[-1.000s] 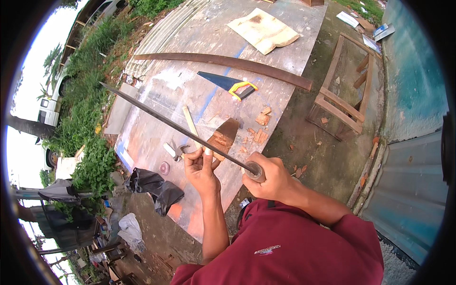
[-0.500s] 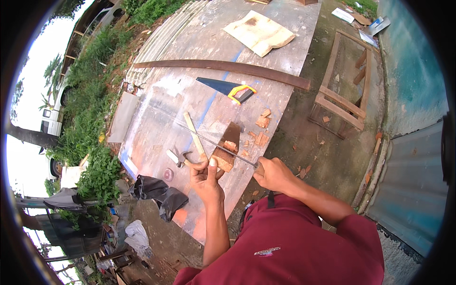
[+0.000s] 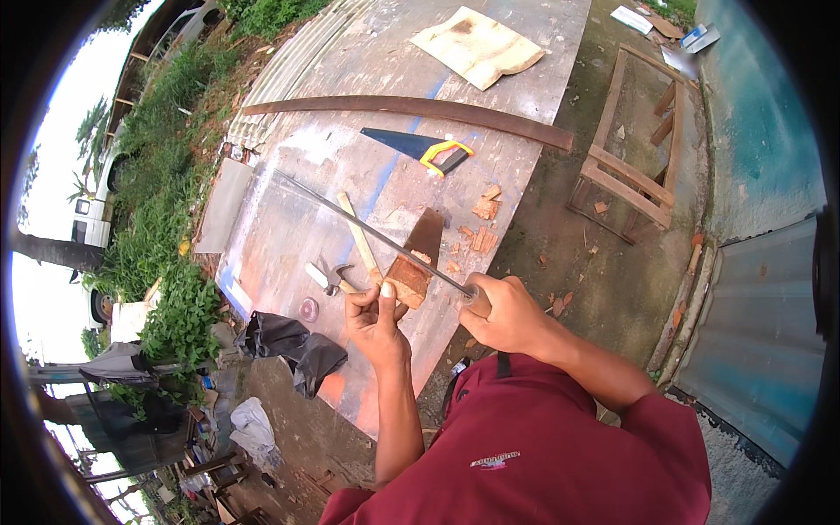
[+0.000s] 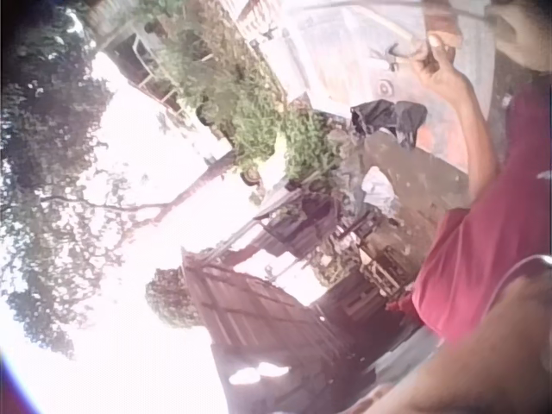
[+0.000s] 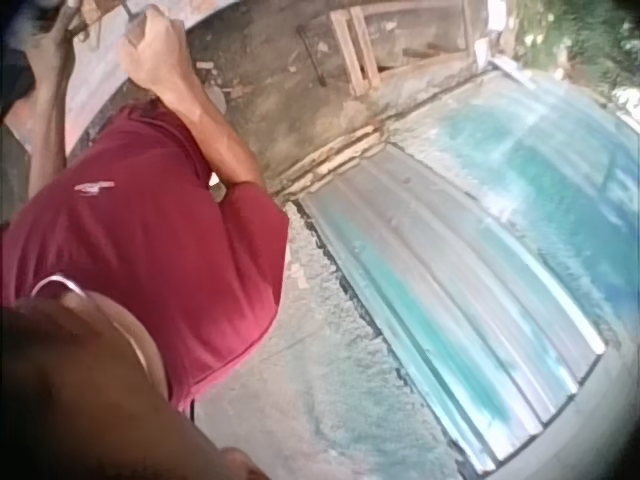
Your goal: The person uses a hand saw to cut a small wooden block on a workbench, then switches to a chisel to carve and shape the block. The person repeatedly removes wood shavings and adjusts the block's orientation while carving.
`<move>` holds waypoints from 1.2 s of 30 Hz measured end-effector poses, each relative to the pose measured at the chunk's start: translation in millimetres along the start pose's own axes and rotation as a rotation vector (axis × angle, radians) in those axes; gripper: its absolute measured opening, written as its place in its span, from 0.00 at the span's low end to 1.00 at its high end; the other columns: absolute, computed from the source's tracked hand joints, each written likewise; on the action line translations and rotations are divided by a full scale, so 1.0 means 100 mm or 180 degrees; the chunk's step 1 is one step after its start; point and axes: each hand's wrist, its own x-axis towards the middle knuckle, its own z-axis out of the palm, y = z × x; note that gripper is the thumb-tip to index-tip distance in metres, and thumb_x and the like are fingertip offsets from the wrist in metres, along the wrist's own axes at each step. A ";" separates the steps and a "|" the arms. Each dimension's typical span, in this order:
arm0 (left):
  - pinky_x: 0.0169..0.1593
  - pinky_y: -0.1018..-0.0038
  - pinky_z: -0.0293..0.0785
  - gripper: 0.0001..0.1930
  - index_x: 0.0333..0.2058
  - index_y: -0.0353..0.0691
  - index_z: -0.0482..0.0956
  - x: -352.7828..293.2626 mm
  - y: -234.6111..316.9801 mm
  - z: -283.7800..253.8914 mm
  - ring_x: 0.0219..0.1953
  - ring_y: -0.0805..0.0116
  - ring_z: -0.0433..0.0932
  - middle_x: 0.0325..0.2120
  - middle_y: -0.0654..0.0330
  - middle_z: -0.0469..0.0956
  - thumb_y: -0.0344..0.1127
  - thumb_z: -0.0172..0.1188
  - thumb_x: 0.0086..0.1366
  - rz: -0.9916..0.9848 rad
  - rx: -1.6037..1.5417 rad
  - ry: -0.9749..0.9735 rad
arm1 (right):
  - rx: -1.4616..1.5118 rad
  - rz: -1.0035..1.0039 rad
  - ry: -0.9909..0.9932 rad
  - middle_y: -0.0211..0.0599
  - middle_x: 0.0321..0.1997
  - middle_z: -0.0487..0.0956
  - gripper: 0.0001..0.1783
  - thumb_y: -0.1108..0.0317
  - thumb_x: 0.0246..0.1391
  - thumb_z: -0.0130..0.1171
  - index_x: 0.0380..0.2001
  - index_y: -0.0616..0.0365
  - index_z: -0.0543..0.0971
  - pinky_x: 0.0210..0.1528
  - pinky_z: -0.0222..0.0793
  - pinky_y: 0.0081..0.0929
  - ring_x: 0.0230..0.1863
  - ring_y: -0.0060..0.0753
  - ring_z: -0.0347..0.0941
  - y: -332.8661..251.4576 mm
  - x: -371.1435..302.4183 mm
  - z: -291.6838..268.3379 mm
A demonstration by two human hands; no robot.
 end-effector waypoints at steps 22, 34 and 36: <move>0.36 0.74 0.85 0.11 0.32 0.40 0.71 -0.06 -0.01 -0.31 0.35 0.78 0.78 0.34 0.63 0.76 0.24 0.68 0.63 -0.0328 -0.0252 -0.0171 | -0.0174 -0.0195 0.0216 0.61 0.23 0.78 0.15 0.66 0.50 0.64 0.34 0.69 0.76 0.30 0.73 0.48 0.28 0.63 0.79 0.02 -0.20 0.37; 0.31 0.75 0.83 0.12 0.33 0.45 0.69 0.03 -0.04 -0.48 0.36 0.76 0.79 0.34 0.64 0.77 0.24 0.65 0.66 -0.0162 -0.0282 -0.0189 | 0.0036 -0.0567 0.0401 0.62 0.25 0.79 0.16 0.67 0.50 0.64 0.36 0.70 0.77 0.32 0.75 0.46 0.31 0.65 0.79 -0.03 -0.29 0.58; 0.31 0.75 0.84 0.12 0.34 0.45 0.68 0.03 -0.04 -0.51 0.37 0.76 0.80 0.33 0.64 0.76 0.25 0.64 0.66 -0.0237 -0.0214 -0.0284 | -0.0466 -0.0213 0.0408 0.59 0.23 0.79 0.15 0.67 0.49 0.65 0.34 0.68 0.76 0.32 0.74 0.47 0.31 0.66 0.79 0.49 -0.29 0.72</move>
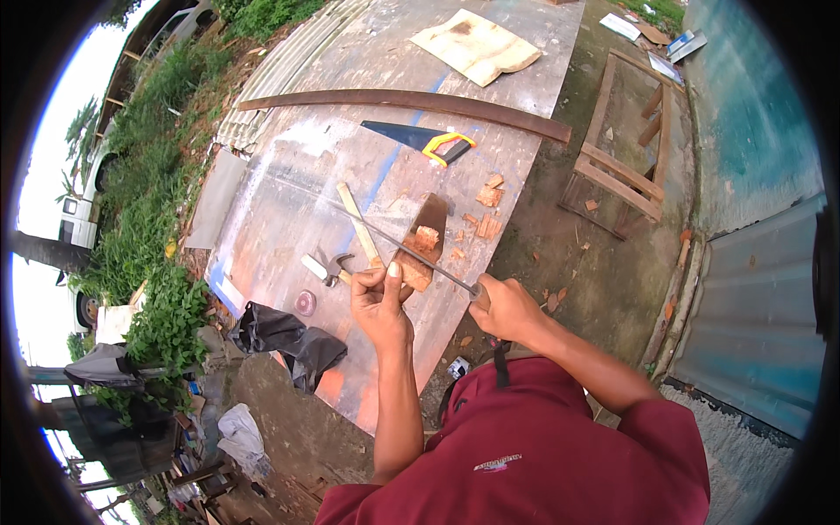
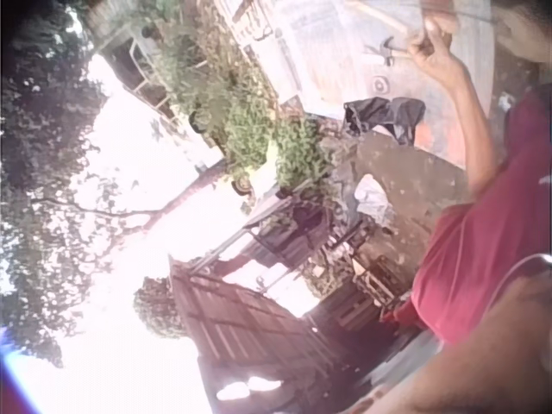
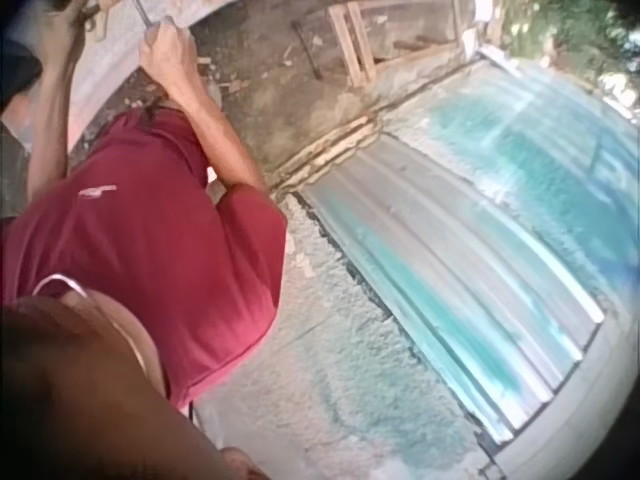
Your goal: The person uses a hand saw to cut a small wooden block on a workbench, then switches to a chisel to carve and shape the block. The person repeatedly removes wood shavings and adjusts the block's orientation while carving.
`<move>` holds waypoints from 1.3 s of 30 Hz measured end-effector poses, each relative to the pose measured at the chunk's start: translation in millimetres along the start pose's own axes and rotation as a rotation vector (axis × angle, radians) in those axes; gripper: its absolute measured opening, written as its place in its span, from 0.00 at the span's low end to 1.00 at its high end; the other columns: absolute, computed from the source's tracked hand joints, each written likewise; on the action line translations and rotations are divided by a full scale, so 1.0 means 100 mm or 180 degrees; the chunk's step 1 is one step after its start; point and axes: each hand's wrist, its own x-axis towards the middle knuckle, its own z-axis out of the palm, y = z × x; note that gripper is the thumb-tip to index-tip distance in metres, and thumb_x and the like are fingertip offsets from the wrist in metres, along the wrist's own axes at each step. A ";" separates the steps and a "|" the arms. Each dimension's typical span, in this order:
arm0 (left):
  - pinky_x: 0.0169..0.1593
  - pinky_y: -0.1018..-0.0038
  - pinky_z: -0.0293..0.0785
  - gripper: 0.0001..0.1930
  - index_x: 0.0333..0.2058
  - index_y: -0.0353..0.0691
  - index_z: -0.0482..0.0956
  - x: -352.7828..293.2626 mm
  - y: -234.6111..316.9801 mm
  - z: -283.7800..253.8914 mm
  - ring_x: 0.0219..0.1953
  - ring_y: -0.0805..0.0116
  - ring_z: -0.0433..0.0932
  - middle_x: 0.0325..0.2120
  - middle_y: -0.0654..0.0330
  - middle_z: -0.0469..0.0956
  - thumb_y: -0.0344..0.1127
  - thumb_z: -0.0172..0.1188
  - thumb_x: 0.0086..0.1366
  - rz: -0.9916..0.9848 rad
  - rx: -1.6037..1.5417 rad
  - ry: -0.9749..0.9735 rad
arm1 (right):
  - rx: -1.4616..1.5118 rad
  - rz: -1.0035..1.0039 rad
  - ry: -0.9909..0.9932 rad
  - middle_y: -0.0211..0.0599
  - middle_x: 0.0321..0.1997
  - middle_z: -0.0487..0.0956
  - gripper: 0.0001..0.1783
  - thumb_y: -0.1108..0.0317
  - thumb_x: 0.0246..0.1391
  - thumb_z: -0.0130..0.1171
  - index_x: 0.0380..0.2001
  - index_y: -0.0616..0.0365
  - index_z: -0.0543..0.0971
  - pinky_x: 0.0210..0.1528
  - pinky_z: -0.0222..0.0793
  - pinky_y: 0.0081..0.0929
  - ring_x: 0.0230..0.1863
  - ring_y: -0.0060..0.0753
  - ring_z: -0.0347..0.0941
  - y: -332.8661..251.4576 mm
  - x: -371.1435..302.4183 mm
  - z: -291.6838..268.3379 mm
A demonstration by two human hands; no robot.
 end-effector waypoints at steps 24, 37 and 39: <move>0.59 0.69 0.73 0.19 0.59 0.31 0.76 0.09 0.03 0.01 0.56 0.63 0.76 0.52 0.51 0.78 0.31 0.59 0.72 0.1237 0.1816 -0.0100 | 0.1394 0.0397 0.0034 0.27 0.21 0.75 0.13 0.63 0.59 0.68 0.29 0.60 0.77 0.18 0.63 0.24 0.17 0.17 0.69 0.07 1.19 0.47; 0.57 0.64 0.76 0.33 0.57 0.26 0.73 1.21 0.09 -0.51 0.50 0.58 0.81 0.46 0.45 0.82 0.56 0.43 0.77 0.0938 0.0915 0.0338 | 0.1914 0.1205 0.0013 0.37 0.30 0.81 0.18 0.55 0.65 0.61 0.38 0.63 0.80 0.17 0.62 0.20 0.16 0.17 0.64 0.50 1.84 -0.40; 0.54 0.63 0.77 0.39 0.55 0.24 0.74 1.51 0.11 -0.52 0.46 0.57 0.82 0.42 0.45 0.83 0.62 0.37 0.76 0.0733 0.0486 0.0457 | 0.1592 0.1221 0.0066 0.43 0.35 0.83 0.20 0.53 0.64 0.63 0.39 0.63 0.80 0.16 0.62 0.20 0.15 0.17 0.65 0.95 1.90 -0.50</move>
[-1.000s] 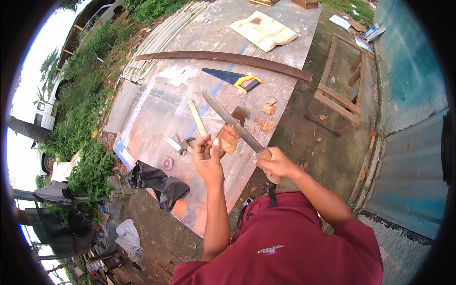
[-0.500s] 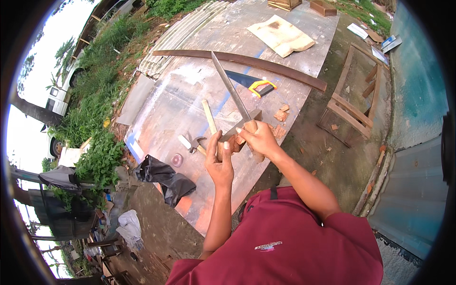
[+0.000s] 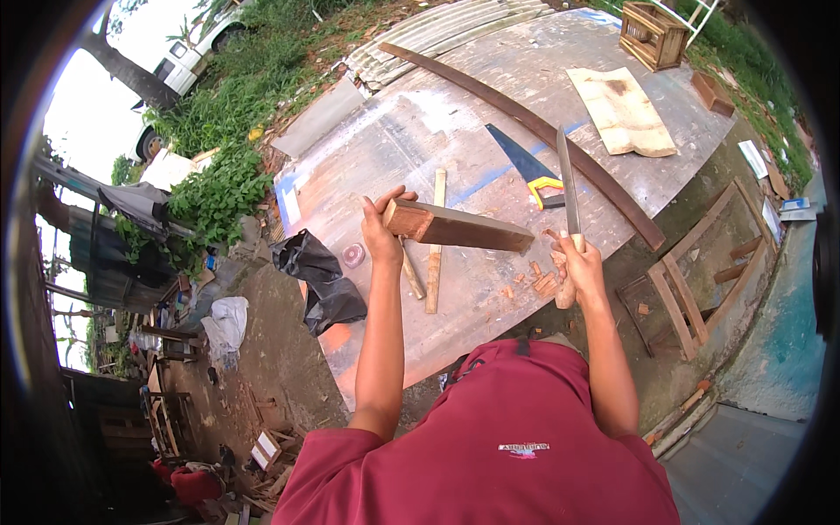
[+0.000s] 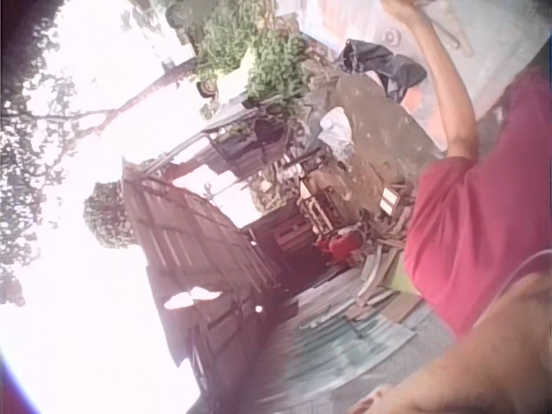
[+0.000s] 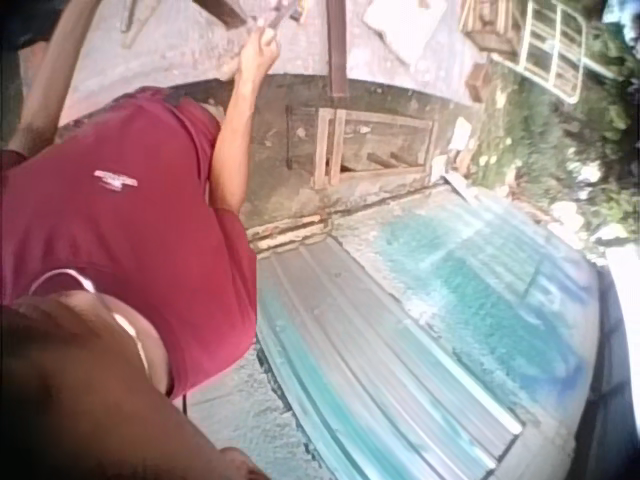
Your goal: The person uses a hand saw to cut a small wooden block on a workbench, then switches to a chisel to carve and shape the block. The person repeatedly removes wood shavings and adjusts the block's orientation while carving.
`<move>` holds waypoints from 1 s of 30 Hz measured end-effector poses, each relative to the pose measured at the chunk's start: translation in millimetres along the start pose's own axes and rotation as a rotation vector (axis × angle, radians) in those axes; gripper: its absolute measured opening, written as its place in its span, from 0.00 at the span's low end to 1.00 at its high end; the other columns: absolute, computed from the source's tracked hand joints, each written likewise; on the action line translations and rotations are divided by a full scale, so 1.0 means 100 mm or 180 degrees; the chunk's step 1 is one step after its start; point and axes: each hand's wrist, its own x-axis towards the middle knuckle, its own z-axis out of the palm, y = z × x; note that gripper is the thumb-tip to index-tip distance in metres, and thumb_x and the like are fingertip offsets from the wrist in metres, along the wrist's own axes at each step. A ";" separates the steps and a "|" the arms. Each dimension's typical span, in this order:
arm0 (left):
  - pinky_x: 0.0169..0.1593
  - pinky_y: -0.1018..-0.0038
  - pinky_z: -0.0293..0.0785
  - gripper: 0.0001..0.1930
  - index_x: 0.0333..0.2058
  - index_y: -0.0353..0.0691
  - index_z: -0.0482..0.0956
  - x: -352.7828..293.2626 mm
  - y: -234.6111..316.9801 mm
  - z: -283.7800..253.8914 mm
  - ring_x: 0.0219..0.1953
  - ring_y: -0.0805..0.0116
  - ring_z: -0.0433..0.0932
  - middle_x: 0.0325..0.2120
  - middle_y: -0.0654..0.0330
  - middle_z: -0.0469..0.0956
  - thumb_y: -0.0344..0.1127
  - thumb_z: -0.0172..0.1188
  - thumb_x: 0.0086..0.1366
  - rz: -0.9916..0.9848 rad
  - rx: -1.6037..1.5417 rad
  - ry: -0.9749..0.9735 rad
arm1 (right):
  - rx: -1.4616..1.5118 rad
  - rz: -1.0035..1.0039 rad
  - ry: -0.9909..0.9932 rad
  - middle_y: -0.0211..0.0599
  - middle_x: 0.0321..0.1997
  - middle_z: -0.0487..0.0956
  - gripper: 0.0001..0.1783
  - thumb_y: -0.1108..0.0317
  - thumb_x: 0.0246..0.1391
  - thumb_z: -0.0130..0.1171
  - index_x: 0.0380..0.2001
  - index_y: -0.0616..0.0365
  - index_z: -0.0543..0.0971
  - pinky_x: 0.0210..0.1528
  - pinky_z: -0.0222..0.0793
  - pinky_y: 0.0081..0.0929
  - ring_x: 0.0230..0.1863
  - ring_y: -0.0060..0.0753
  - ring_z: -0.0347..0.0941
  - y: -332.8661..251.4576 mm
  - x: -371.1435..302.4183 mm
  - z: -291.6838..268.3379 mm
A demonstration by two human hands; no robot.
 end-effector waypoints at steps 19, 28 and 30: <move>0.54 0.61 0.78 0.44 0.53 0.27 0.75 0.56 0.00 1.02 0.46 0.52 0.83 0.38 0.44 0.83 0.69 0.28 0.74 0.0090 -0.0337 -0.1191 | -0.0067 0.1129 -0.0334 0.48 0.40 0.82 0.22 0.50 0.64 0.61 0.40 0.63 0.77 0.18 0.65 0.23 0.16 0.21 0.65 0.43 0.31 -0.55; 0.59 0.67 0.70 0.29 0.52 0.28 0.76 0.52 -0.05 1.73 0.52 0.63 0.76 0.46 0.49 0.80 0.47 0.38 0.67 0.0336 -0.0197 -0.1633 | -0.0346 0.0656 -0.0095 0.48 0.38 0.84 0.24 0.50 0.66 0.59 0.44 0.64 0.79 0.17 0.64 0.24 0.15 0.20 0.66 0.36 0.29 -0.65; 0.61 0.66 0.68 0.29 0.56 0.29 0.74 0.58 -0.09 1.75 0.54 0.61 0.75 0.49 0.50 0.79 0.41 0.40 0.62 0.0262 -0.0148 -0.1636 | -0.0464 0.0529 -0.0050 0.46 0.36 0.83 0.23 0.50 0.67 0.57 0.42 0.64 0.79 0.16 0.64 0.24 0.15 0.20 0.66 0.30 0.24 -0.64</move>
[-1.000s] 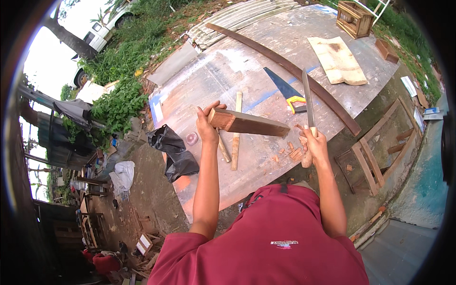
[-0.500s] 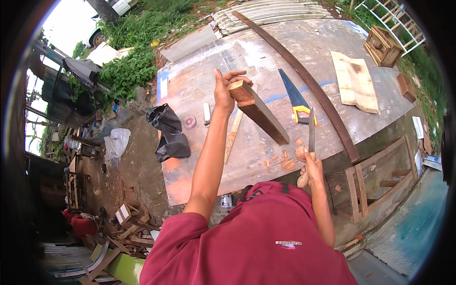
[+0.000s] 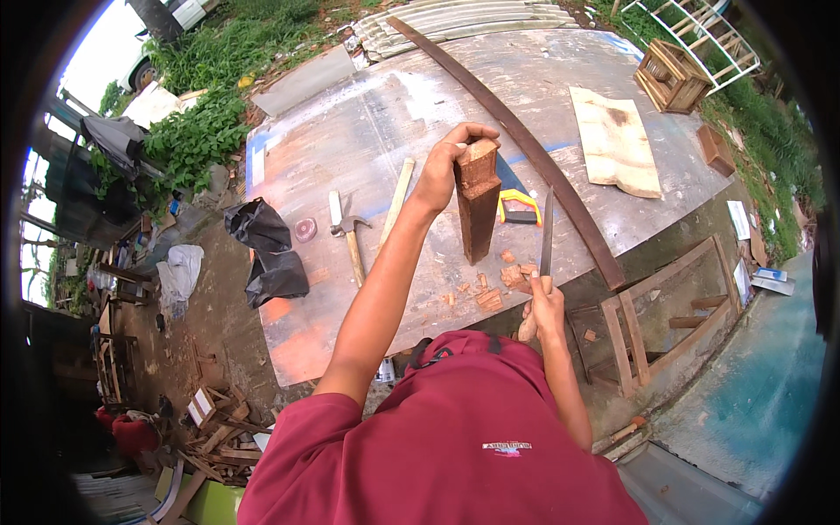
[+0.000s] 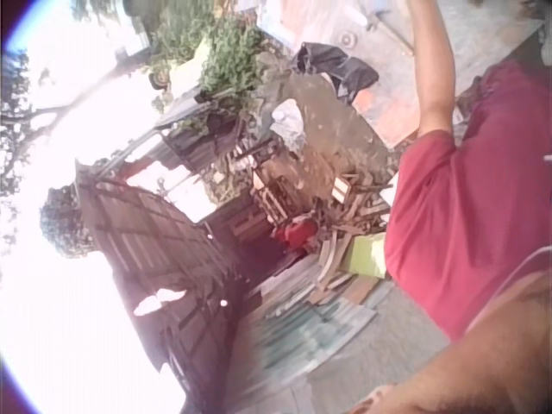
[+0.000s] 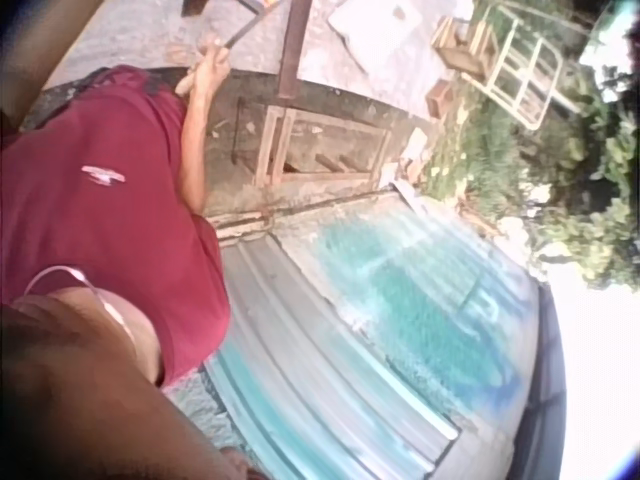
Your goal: The person uses a hand saw to cut a small wooden block on a workbench, then switches to a chisel to carve and shape the block. The person repeatedly removes wood shavings and adjusts the block's orientation while carving.
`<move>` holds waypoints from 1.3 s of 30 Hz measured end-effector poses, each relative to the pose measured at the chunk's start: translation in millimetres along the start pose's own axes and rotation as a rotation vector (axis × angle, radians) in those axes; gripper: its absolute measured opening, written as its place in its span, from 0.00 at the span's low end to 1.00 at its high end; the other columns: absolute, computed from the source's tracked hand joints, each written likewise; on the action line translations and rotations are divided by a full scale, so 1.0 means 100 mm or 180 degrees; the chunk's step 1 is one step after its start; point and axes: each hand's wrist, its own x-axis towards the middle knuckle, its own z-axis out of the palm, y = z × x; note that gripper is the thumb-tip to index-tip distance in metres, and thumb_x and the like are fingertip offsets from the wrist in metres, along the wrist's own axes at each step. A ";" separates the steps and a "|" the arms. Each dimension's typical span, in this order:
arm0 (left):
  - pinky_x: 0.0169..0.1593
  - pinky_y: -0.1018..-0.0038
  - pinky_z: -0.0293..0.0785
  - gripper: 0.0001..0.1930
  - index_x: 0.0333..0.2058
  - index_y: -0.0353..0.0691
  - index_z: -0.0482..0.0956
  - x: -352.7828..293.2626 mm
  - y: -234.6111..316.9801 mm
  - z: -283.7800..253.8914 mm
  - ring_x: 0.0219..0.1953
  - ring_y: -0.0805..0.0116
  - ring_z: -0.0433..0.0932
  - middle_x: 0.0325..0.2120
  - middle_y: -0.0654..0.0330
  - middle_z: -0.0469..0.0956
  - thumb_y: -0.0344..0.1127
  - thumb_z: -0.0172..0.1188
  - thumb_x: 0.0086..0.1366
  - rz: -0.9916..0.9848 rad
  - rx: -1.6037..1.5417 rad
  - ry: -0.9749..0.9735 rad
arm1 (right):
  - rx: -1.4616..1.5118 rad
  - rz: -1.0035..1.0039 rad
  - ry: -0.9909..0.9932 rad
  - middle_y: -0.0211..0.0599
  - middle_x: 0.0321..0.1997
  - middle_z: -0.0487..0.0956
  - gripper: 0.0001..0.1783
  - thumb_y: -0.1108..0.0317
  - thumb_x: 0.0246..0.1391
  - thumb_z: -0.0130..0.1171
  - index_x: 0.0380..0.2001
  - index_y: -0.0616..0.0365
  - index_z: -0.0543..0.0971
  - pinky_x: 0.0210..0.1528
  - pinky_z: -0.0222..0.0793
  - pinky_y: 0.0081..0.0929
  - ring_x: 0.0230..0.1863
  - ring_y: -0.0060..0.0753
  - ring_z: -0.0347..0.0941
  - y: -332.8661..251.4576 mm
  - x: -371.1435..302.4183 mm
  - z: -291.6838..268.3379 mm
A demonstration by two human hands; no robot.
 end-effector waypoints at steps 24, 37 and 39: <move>0.57 0.69 0.75 0.31 0.63 0.25 0.63 -2.45 1.01 0.27 0.60 0.63 0.70 0.55 0.50 0.71 0.22 0.66 0.62 -0.1496 -0.0229 0.1685 | -0.1118 -0.1753 -0.1124 0.56 0.20 0.77 0.16 0.63 0.56 0.65 0.33 0.67 0.75 0.29 0.72 0.46 0.25 0.62 0.77 -0.48 -1.68 1.01; 0.52 0.71 0.80 0.27 0.62 0.29 0.65 -3.04 0.90 0.24 0.55 0.66 0.77 0.54 0.49 0.75 0.28 0.63 0.69 -0.1432 -0.0737 0.2477 | -0.1392 -0.1897 -0.0951 0.54 0.21 0.77 0.12 0.66 0.52 0.65 0.34 0.64 0.76 0.30 0.73 0.45 0.27 0.60 0.78 -0.62 -2.11 1.11; 0.52 0.71 0.81 0.26 0.62 0.30 0.65 -3.06 0.88 0.20 0.55 0.66 0.77 0.54 0.49 0.75 0.28 0.63 0.69 -0.1434 -0.0776 0.2558 | -0.1125 -0.2042 -0.0892 0.55 0.22 0.78 0.13 0.66 0.52 0.65 0.34 0.64 0.76 0.31 0.74 0.45 0.28 0.60 0.79 -0.78 -2.25 1.11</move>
